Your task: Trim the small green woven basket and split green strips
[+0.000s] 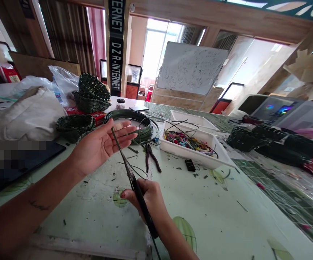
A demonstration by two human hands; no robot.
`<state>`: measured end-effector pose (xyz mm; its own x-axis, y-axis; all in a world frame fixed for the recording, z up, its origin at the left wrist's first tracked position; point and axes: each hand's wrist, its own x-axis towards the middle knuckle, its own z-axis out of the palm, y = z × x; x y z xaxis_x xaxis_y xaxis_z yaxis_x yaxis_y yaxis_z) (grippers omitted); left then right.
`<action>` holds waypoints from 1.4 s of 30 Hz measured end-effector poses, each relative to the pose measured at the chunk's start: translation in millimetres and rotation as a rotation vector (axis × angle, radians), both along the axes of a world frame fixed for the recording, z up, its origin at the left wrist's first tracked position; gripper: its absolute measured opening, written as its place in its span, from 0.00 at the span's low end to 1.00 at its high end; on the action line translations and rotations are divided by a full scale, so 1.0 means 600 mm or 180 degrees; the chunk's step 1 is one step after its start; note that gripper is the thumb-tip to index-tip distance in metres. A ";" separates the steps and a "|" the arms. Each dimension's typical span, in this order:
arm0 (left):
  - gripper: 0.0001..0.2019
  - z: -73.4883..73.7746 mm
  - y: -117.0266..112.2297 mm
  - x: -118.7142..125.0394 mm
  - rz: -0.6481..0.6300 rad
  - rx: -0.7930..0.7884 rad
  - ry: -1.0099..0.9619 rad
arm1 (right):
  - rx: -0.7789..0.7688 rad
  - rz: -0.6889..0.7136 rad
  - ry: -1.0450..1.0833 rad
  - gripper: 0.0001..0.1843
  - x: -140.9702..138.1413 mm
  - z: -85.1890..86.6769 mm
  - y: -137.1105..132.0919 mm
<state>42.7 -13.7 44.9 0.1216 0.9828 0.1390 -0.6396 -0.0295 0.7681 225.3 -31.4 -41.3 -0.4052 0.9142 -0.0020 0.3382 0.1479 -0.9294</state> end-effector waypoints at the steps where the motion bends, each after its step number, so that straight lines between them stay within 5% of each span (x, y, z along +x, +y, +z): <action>1: 0.19 -0.001 0.003 -0.002 -0.0088 -0.0075 -0.0021 | 0.0006 0.0016 -0.0011 0.33 0.000 -0.002 0.000; 6: 0.21 -0.002 0.017 -0.023 -0.0729 -0.0385 0.0161 | 0.0060 0.0157 -0.0029 0.32 0.001 -0.017 0.009; 12: 0.13 -0.001 0.019 -0.038 -0.0099 0.0056 0.0296 | -0.0076 0.0156 -0.0168 0.33 -0.002 -0.013 0.009; 21: 0.09 -0.009 0.025 -0.043 0.0230 0.0044 0.0612 | -0.0316 0.0030 -0.0206 0.36 -0.006 0.001 -0.001; 29: 0.09 0.000 0.007 -0.035 0.0169 -0.0027 0.0539 | -0.0429 -0.0020 -0.0129 0.35 -0.006 0.003 -0.003; 42: 0.09 -0.001 0.000 -0.028 -0.0262 -0.0359 0.0248 | 0.0178 0.0128 -0.0415 0.34 0.005 -0.002 0.006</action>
<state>25.9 -13.7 44.5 0.2086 0.9779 0.0152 -0.5746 0.1100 0.8110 228.0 -28.0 -42.7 -0.4410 0.8975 -0.0066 0.4484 0.2140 -0.8678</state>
